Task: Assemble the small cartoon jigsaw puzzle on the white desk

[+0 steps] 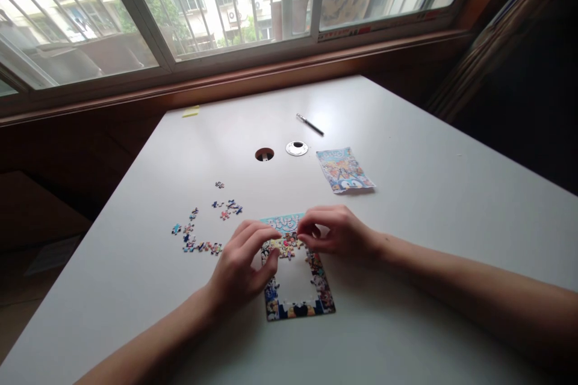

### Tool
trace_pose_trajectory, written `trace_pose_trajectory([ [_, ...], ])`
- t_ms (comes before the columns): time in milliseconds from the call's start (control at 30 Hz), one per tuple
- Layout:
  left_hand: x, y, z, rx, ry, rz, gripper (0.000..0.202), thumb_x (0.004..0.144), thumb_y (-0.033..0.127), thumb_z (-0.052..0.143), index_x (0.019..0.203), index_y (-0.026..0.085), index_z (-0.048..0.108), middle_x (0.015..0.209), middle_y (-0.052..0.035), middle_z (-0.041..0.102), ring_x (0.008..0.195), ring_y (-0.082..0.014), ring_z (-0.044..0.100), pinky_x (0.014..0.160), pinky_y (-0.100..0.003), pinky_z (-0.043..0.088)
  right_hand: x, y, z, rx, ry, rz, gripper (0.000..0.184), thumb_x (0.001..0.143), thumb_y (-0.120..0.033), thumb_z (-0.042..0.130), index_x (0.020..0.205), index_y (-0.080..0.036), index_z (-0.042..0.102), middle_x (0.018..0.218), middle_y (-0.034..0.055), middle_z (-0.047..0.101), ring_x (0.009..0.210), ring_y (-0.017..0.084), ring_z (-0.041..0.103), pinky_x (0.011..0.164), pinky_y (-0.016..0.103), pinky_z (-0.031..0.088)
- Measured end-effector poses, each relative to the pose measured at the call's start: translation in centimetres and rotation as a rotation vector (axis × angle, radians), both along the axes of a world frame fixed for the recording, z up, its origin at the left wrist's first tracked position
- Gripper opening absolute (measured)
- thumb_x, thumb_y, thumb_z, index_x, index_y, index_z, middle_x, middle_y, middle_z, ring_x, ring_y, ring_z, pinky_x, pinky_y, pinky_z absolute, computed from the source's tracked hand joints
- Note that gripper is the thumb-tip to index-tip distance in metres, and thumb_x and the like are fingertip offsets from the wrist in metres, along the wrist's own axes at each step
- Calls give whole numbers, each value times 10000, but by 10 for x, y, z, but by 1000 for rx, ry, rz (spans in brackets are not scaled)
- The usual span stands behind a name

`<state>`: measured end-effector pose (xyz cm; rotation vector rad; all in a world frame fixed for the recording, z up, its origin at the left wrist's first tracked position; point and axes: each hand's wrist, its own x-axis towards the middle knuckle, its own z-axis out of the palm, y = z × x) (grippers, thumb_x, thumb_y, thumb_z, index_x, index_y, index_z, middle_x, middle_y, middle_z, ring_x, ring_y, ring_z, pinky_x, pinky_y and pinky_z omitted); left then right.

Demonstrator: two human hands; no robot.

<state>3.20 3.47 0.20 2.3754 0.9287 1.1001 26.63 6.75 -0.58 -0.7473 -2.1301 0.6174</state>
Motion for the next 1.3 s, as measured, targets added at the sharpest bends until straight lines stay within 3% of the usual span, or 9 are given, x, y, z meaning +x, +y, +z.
trace_pose_trajectory([
  [167, 0, -1, -4, 54, 105, -75, 232, 823, 61, 588, 1000, 199, 646, 985, -83, 661, 959, -225, 573, 846, -400, 539, 10, 12, 0, -294, -28, 138, 59, 798, -191, 671, 781, -143, 700, 602, -20, 599, 521, 75, 488, 480, 193, 398],
  [300, -2, -1, -6, 67, 144, -92, 261, 801, 63, 567, 989, 214, 666, 999, -81, 663, 960, -232, 576, 843, -421, 543, 17, 15, 4, -374, -68, 234, 65, 787, -196, 669, 785, -143, 706, 573, -52, 511, 505, 65, 406, 452, 190, 330],
  [433, -4, -2, -8, 93, 190, -139, 318, 789, 82, 561, 1055, 220, 667, 1025, -85, 684, 995, -248, 590, 898, -464, 523, 18, 14, 4, -313, -115, 251, 31, 758, -154, 663, 754, -153, 694, 572, -61, 488, 502, 60, 383, 459, 186, 319],
  [633, -3, -3, -9, 85, 249, -167, 311, 797, 86, 558, 1071, 197, 656, 1078, -77, 682, 1030, -244, 585, 921, -437, 498, 14, 10, 1, -175, -163, 240, 72, 739, -109, 648, 726, -171, 681, 599, -50, 517, 518, 63, 422, 489, 179, 356],
  [1300, -2, -3, -9, 57, 284, -172, 311, 807, 98, 555, 1091, 190, 641, 1099, -69, 670, 1037, -231, 569, 928, -422, 479, 12, 9, 0, -155, -207, 206, 101, 707, -71, 632, 724, -158, 680, 615, -40, 544, 534, 61, 449, 508, 175, 370],
])
